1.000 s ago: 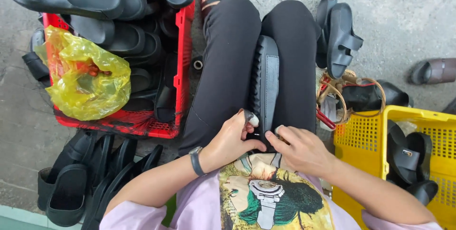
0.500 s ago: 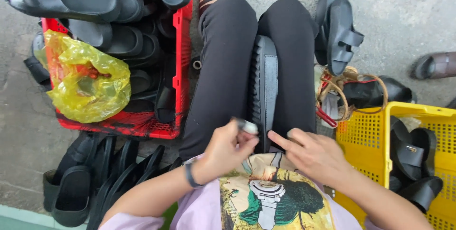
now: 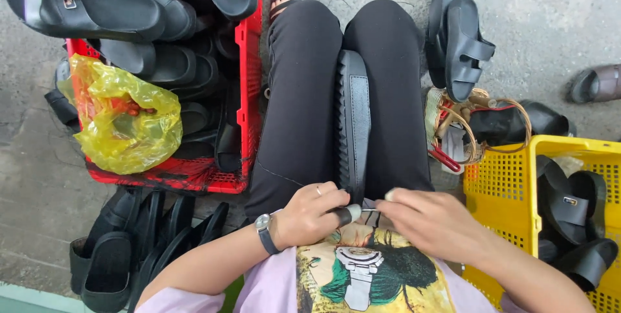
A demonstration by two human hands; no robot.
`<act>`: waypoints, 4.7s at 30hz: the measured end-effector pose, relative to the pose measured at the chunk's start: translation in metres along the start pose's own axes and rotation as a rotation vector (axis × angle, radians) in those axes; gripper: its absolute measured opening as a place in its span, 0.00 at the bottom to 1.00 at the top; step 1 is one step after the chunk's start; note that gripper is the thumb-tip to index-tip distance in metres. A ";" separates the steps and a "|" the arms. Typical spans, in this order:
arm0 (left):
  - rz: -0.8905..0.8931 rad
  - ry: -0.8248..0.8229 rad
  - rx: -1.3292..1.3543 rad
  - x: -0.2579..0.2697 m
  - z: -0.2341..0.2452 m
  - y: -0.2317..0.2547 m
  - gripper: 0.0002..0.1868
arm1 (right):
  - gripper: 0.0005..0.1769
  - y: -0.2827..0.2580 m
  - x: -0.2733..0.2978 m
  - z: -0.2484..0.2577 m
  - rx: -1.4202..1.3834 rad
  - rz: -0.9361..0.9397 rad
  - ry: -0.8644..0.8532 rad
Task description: Hand-sewing the sole of a black sandal using a needle and thread while sitting on the ground.
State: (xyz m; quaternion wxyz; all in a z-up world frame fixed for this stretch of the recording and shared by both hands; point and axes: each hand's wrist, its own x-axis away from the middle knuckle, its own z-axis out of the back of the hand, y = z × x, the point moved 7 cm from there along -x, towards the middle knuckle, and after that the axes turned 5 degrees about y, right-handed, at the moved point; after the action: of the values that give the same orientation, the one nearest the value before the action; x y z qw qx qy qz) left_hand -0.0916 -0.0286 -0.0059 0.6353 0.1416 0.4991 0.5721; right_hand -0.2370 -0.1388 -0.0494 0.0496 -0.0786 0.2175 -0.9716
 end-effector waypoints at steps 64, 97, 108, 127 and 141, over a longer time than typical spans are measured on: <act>0.413 0.161 -0.444 -0.064 0.098 -0.072 0.06 | 0.26 0.001 -0.047 0.026 -0.119 -0.128 0.122; 0.880 0.105 0.406 0.017 -0.016 -0.049 0.17 | 0.27 -0.007 -0.020 0.016 0.073 -0.234 0.147; -0.007 -0.037 -0.099 -0.005 -0.003 0.011 0.03 | 0.18 -0.015 -0.019 0.039 -0.040 -0.189 0.182; 0.665 -0.308 -0.150 0.019 -0.005 -0.037 0.19 | 0.29 0.005 -0.027 0.023 -0.473 -0.296 0.091; 1.055 0.285 1.103 -0.041 0.015 -0.135 0.20 | 0.10 0.026 -0.056 0.011 -0.929 -0.463 0.128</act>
State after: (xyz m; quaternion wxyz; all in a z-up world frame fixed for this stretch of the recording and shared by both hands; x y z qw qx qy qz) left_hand 0.0056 -0.0997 -0.0806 0.0462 0.5812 0.6553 0.4803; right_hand -0.1781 -0.1594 -0.0584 -0.2202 -0.0787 0.6051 -0.7611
